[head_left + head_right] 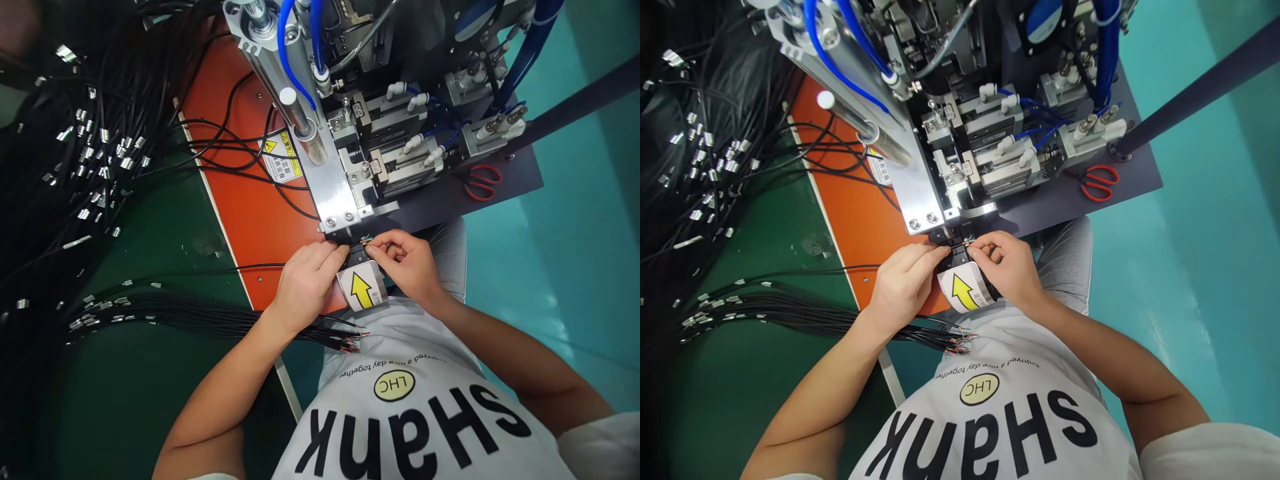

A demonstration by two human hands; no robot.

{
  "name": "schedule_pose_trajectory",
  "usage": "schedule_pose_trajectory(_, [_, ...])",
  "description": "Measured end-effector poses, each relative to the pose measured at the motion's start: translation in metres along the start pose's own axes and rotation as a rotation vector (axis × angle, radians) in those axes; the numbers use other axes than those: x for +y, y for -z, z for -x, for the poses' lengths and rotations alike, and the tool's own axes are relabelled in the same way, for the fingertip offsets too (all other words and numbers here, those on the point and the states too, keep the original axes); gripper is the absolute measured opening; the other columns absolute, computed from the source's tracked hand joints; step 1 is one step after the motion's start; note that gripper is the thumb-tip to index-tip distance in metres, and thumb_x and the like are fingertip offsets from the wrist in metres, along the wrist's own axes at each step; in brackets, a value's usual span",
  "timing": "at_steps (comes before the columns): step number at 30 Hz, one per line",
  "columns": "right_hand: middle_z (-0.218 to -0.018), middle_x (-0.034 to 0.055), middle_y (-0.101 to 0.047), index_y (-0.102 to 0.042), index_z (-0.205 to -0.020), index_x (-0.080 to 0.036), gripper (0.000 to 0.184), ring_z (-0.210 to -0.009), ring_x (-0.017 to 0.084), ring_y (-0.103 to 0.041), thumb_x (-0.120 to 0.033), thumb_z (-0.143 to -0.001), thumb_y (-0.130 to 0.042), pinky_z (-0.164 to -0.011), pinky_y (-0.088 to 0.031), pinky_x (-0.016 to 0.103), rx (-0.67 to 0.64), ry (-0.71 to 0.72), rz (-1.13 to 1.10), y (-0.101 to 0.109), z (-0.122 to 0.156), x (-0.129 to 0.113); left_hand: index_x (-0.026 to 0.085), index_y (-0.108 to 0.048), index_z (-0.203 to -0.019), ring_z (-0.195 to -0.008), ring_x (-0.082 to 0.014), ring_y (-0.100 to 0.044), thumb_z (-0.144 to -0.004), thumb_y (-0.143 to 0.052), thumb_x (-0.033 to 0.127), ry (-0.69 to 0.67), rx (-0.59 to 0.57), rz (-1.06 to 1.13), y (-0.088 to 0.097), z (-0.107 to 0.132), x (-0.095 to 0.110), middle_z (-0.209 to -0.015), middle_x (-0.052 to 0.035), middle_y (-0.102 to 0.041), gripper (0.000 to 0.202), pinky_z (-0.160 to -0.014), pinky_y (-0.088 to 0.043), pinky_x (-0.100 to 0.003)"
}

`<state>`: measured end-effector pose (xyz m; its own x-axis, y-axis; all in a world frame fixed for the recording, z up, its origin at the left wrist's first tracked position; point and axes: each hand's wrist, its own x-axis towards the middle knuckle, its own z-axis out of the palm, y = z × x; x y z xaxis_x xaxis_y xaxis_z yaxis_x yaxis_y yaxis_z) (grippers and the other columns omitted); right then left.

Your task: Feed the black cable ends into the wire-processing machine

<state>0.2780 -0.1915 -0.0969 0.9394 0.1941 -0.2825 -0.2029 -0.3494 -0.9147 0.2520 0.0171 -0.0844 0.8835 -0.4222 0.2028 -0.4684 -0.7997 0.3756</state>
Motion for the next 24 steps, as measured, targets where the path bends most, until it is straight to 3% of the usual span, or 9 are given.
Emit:
schedule_pose_trajectory(4, [-0.088,0.0034,-0.066,-0.067,-0.091,-0.019,0.015,-0.071,0.014,-0.058,-0.025,-0.095,-0.053,-0.071,-0.043,0.029,0.069,0.327,0.476,0.005,-0.003,-0.012,0.015,-0.062,-0.118,-0.093,-0.0213,-0.061,-0.096,-0.042,0.013,0.003,-0.002,0.009,-0.002,0.001,0.000,-0.101,-0.0113,-0.067,0.030,-0.077,-0.050,-0.033])
schedule_pose_trajectory(7, [-0.091,0.0048,-0.067,-0.064,-0.091,-0.018,0.017,-0.073,0.015,-0.057,-0.025,-0.097,-0.050,-0.071,-0.042,0.031,0.045,0.409,0.629,0.009,-0.009,-0.014,0.015,-0.062,-0.118,-0.092,-0.0213,-0.061,-0.096,-0.043,0.014,0.000,-0.002,-0.006,-0.003,0.002,0.000,-0.101,-0.0110,-0.067,0.029,-0.076,-0.049,-0.033])
schedule_pose_trajectory(13, [-0.082,0.0011,-0.063,-0.062,-0.089,-0.020,0.008,-0.066,0.013,-0.057,-0.024,-0.093,-0.056,-0.065,-0.046,0.027,-0.027,0.224,0.316,0.010,-0.019,-0.001,0.016,-0.062,-0.117,-0.090,-0.0212,-0.060,-0.096,-0.042,0.014,0.013,0.000,-0.034,-0.004,0.002,0.001,-0.101,-0.0108,-0.068,0.029,-0.075,-0.048,-0.034])
schedule_pose_trajectory(17, [-0.093,0.0037,-0.064,-0.064,-0.114,-0.022,0.022,-0.074,0.015,-0.060,-0.025,-0.095,-0.053,-0.074,-0.049,0.030,0.008,0.311,0.343,0.012,-0.010,0.000,0.016,-0.062,-0.116,-0.091,-0.0211,-0.060,-0.096,-0.043,0.014,0.012,0.018,-0.031,-0.003,0.001,0.002,-0.102,-0.0107,-0.067,0.027,-0.074,-0.048,-0.033])
schedule_pose_trajectory(20, [-0.097,0.0051,-0.065,-0.066,-0.116,-0.024,0.025,-0.081,0.017,-0.061,-0.025,-0.096,-0.051,-0.077,-0.049,0.032,-0.015,0.340,0.332,0.013,-0.007,0.002,0.016,-0.062,-0.115,-0.087,-0.0202,-0.059,-0.096,-0.044,0.013,0.019,0.024,-0.034,-0.004,0.002,0.003,-0.099,-0.0097,-0.067,0.027,-0.073,-0.047,-0.032])
schedule_pose_trajectory(24, [-0.087,0.0025,-0.064,-0.066,-0.103,-0.021,0.022,-0.060,0.012,-0.056,-0.038,-0.094,-0.055,-0.057,-0.046,0.028,-0.047,0.085,0.017,0.010,-0.016,0.007,0.014,-0.061,-0.112,-0.086,-0.0200,-0.057,-0.095,-0.046,0.015,0.047,0.033,-0.045,-0.006,0.003,0.003,-0.094,-0.0100,-0.066,0.022,-0.073,-0.046,-0.033])
